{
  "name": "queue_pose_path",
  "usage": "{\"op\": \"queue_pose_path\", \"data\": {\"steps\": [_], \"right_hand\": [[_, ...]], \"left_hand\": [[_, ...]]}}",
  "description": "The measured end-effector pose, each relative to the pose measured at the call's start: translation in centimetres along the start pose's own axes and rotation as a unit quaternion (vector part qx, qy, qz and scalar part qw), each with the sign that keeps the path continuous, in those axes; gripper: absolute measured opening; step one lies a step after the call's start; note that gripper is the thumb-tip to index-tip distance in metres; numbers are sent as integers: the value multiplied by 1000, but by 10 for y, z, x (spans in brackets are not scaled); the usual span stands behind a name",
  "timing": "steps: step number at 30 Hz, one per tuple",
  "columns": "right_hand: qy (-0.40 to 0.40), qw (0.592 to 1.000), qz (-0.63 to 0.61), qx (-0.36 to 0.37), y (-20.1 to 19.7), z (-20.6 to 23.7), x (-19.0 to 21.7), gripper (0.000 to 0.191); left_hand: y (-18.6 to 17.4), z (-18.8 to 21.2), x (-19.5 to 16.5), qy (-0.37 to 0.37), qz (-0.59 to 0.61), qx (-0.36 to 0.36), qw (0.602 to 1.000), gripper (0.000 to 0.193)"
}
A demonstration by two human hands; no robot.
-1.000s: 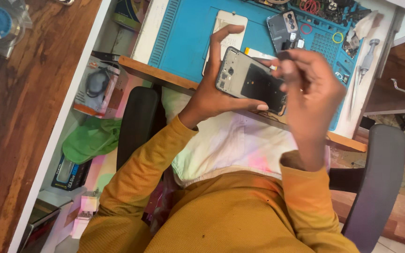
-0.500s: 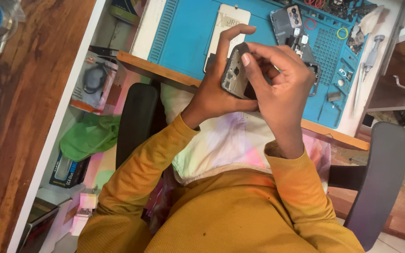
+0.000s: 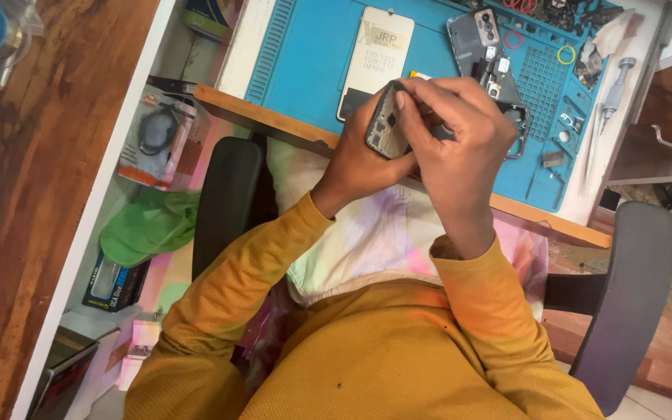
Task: The person holds a disassembled smartphone and uses a small tool to pry and remove the back cover. They then detach the internal battery and other components from the phone's frame.
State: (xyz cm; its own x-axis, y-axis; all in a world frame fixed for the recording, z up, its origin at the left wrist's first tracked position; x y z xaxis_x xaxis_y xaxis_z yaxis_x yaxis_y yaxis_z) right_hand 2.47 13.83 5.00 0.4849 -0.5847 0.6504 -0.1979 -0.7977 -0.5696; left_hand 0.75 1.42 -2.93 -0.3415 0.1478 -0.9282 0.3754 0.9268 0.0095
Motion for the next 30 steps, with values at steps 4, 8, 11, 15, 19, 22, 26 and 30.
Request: {"op": "queue_pose_path", "data": {"steps": [4,8,11,15,19,22,26,30], "right_hand": [[-37,999,27,1,3,2,0,15],[-66,997,44,12,7,5,-1,17],[-86,994,-31,64,4,6,-6,16],[-61,998,-12,26,8,10,-8,12],[-12,1000,-14,0,11,4,-13,14],[18,998,-56,-14,11,2,-13,15],[25,999,-20,-17,12,1,-11,13],[-41,998,37,-21,14,3,-8,13]], "left_hand": [[-1,0,4,-24,-33,-7,999,41],[-3,-1,5,-10,-4,-6,1000,43],[-7,-1,5,0,46,-10,999,48],[-8,-2,5,-16,34,-3,999,45],[-6,-3,4,-25,-4,-6,1000,44],[-5,-3,5,-26,-1,-7,1000,44],[-2,-3,10,-14,18,-1,1000,45],[-5,-1,14,-6,0,-7,1000,48]]}}
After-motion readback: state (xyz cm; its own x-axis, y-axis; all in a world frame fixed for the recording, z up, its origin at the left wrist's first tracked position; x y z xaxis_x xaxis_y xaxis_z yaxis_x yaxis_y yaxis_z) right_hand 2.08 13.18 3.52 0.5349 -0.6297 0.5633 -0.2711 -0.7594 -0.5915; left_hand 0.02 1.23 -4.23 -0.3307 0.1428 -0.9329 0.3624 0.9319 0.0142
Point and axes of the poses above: each hand's wrist, its own z-axis away from the middle knuckle, its own y-axis out of the palm, x = y × z, the point moved 2 cm from there along -z, towards the middle knuckle, and after that the axes turned 7 degrees about x, right-handed, at the moved point
